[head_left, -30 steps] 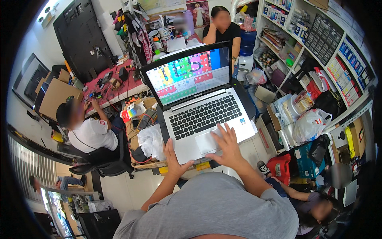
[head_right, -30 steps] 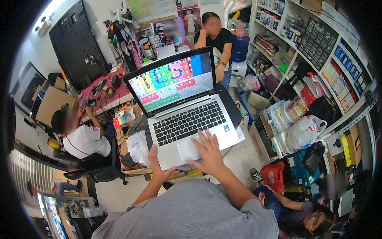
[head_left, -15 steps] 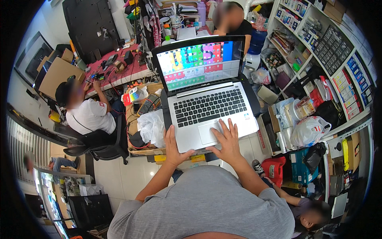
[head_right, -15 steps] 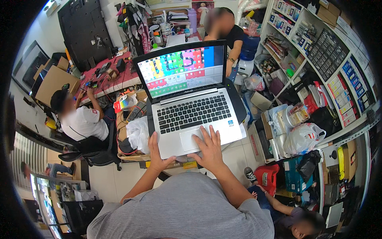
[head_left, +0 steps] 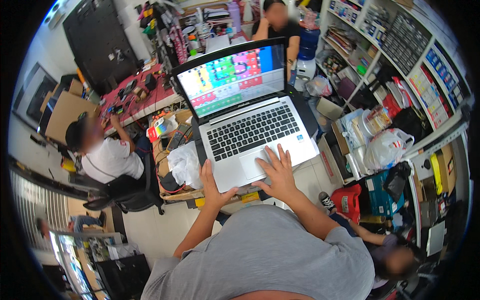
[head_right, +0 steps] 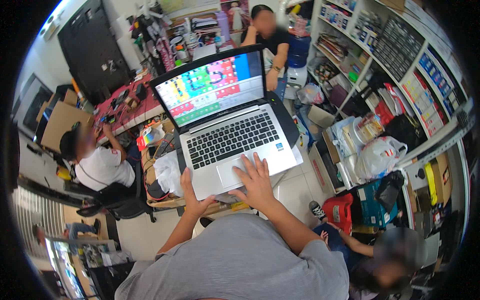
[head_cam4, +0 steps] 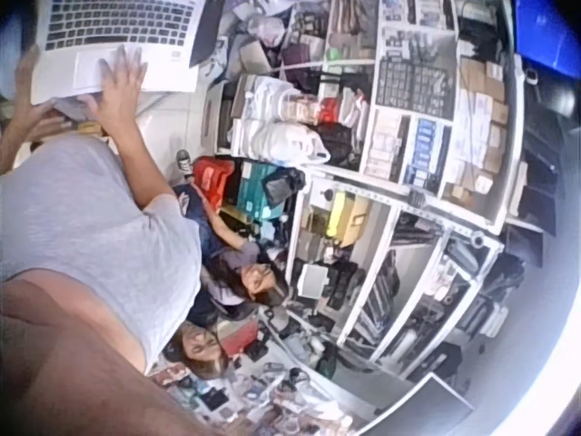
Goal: The person opens a laptop, connects a power cable, and operates the keyboard and touchpad to interact with the login screen and user interface.
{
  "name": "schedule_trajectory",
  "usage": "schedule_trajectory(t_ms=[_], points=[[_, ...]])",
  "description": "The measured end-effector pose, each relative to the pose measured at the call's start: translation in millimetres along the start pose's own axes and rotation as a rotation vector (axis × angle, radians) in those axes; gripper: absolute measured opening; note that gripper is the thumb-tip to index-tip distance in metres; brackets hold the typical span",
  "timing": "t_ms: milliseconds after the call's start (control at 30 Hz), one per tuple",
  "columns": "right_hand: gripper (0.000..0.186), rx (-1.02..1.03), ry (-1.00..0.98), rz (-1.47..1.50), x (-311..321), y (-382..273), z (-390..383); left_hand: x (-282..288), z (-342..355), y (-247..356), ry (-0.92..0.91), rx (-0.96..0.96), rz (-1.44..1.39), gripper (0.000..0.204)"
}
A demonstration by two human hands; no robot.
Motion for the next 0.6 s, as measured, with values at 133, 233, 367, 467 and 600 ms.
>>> schedule_trajectory(t_ms=[133, 233, 367, 467, 600], points=[[0.068, -0.002, -0.007, 0.024, 0.5, -0.3, -0.3, -1.4, -1.4, -3.7, 0.006, -0.027, 0.052, 0.122], [0.069, -0.030, -0.024, 0.020, 1.0, 0.1, -1.6, 0.3, -0.7, 1.3, -0.025, 0.020, 0.028, 0.123], [0.070, -0.031, -0.022, 0.041, 0.6, 1.7, -3.4, -0.4, -0.4, 3.5, -0.023, 0.040, -0.005, 0.123], [0.070, -0.017, 0.001, 0.053, -0.8, 1.7, -4.1, -0.9, -1.3, 0.5, -0.014, 0.031, 0.005, 0.123], [0.071, -0.023, 0.010, 0.069, 2.7, 0.3, -3.2, -0.6, -0.5, -0.5, -0.021, 0.022, -0.009, 0.123]])
Point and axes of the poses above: each hand's wrist, its own z-axis towards the middle knuckle, its own x-axis out of the back of the hand, y = z × x, the point moved 1 cm from there along z, towards the middle knuckle, and after that the axes turned 6 degrees about -y, right-handed, at the moved point
